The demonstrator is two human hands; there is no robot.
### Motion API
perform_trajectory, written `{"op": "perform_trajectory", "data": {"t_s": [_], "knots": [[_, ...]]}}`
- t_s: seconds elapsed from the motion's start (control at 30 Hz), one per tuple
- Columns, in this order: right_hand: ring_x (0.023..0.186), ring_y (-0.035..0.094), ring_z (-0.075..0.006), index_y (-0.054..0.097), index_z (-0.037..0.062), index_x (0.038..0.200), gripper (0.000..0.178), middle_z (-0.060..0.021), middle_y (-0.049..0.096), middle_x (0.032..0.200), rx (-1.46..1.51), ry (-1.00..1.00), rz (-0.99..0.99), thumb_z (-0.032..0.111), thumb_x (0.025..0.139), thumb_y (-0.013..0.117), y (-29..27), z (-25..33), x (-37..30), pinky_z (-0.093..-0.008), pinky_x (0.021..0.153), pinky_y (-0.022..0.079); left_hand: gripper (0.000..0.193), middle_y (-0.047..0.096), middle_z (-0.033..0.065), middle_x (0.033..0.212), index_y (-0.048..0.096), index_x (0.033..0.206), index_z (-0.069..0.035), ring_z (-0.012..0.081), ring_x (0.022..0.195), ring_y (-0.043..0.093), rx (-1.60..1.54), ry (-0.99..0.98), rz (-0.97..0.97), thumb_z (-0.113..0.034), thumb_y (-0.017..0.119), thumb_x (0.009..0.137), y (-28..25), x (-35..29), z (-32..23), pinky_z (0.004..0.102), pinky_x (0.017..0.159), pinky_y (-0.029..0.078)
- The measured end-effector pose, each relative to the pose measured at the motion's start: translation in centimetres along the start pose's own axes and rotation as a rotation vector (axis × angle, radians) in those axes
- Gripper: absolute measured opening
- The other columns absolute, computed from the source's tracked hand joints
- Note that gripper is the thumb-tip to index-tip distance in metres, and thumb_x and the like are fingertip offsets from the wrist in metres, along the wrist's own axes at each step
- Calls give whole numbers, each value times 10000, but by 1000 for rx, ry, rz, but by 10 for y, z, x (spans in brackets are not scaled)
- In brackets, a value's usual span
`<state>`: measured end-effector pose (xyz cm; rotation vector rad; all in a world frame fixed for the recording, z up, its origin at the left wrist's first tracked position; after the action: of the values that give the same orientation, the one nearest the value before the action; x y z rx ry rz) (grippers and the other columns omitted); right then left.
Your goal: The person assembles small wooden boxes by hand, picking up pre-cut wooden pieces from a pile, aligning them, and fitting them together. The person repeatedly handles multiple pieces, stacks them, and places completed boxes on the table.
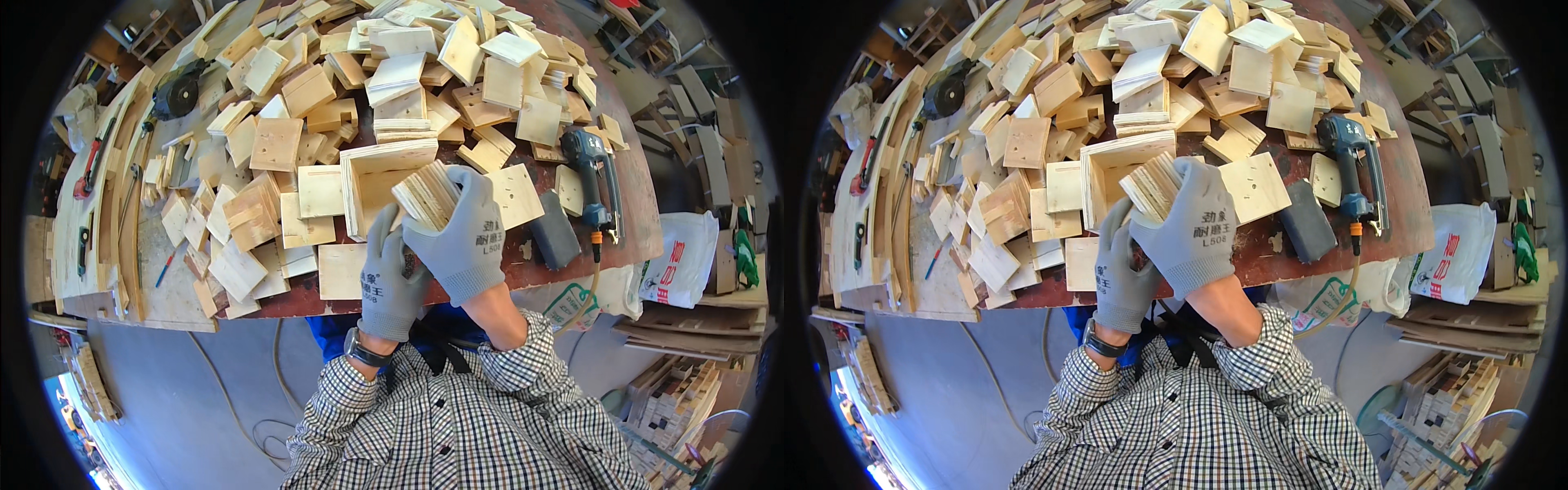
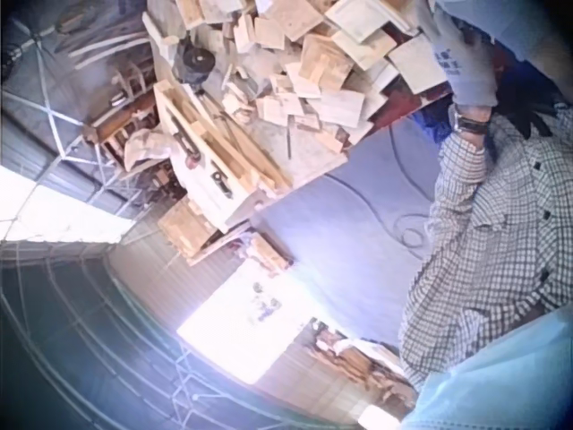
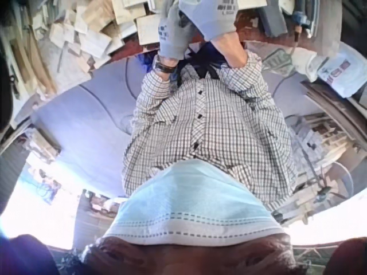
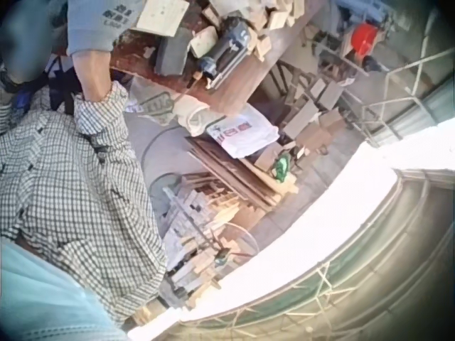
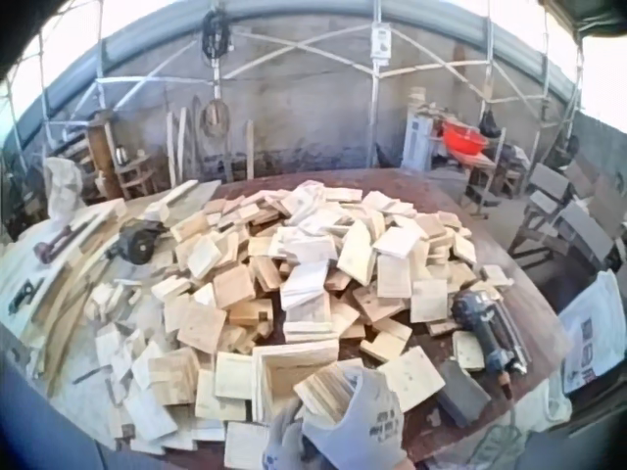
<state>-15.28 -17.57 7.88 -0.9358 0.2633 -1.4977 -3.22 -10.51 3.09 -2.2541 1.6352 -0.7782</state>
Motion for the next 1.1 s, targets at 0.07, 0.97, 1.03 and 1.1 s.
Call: {"op": "perform_trajectory", "data": {"t_s": [0.07, 0.97, 1.03, 1.1], "knots": [[1081, 663, -399, 505, -10, 1303, 795, -223, 619, 1182, -25, 82, 51, 373, 732, 904, 2, -7, -1, -475, 909, 557, 625, 484, 219, 1540, 554, 1391, -17, 406, 1413, 496, -1, 5, -8, -133, 839, 846, 8, -2, 0, 455, 1129, 476], [1219, 590, -434, 337, -86, 1563, 1066, -291, 554, 1355, 155, 57, 313, 462, 822, 873, 11, -50, -39, -500, 1043, 503, 830, 516, 237, 1525, 341, 1623, -19, 410, 1401, 509, -10, -155, 97, -54, 731, 891, 9, -1, 24, 466, 1152, 453], [1214, 591, -430, 345, -88, 1556, 1039, -289, 554, 1347, 183, 67, 321, 431, 828, 876, 10, -50, -38, -491, 1044, 505, 815, 513, 234, 1527, 335, 1627, -20, 413, 1405, 506, 11, -141, 111, -22, 699, 897, 10, 0, 24, 463, 1147, 458], [1208, 593, -426, 357, -88, 1548, 1007, -287, 555, 1338, 165, 64, 341, 394, 834, 880, 9, -49, -36, -483, 1043, 507, 793, 504, 240, 1533, 339, 1626, -20, 425, 1404, 504, 3, -125, 105, -2, 668, 905, 10, 0, 24, 467, 1152, 452]]}}
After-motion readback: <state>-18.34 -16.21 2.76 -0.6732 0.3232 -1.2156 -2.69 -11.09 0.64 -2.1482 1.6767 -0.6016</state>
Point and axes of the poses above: each hand's wrist, its own x-axis towards the middle knuckle, its own y-axis out of the palm, z = x × y, the point moved 7 cm from there along x, towards the middle knuckle
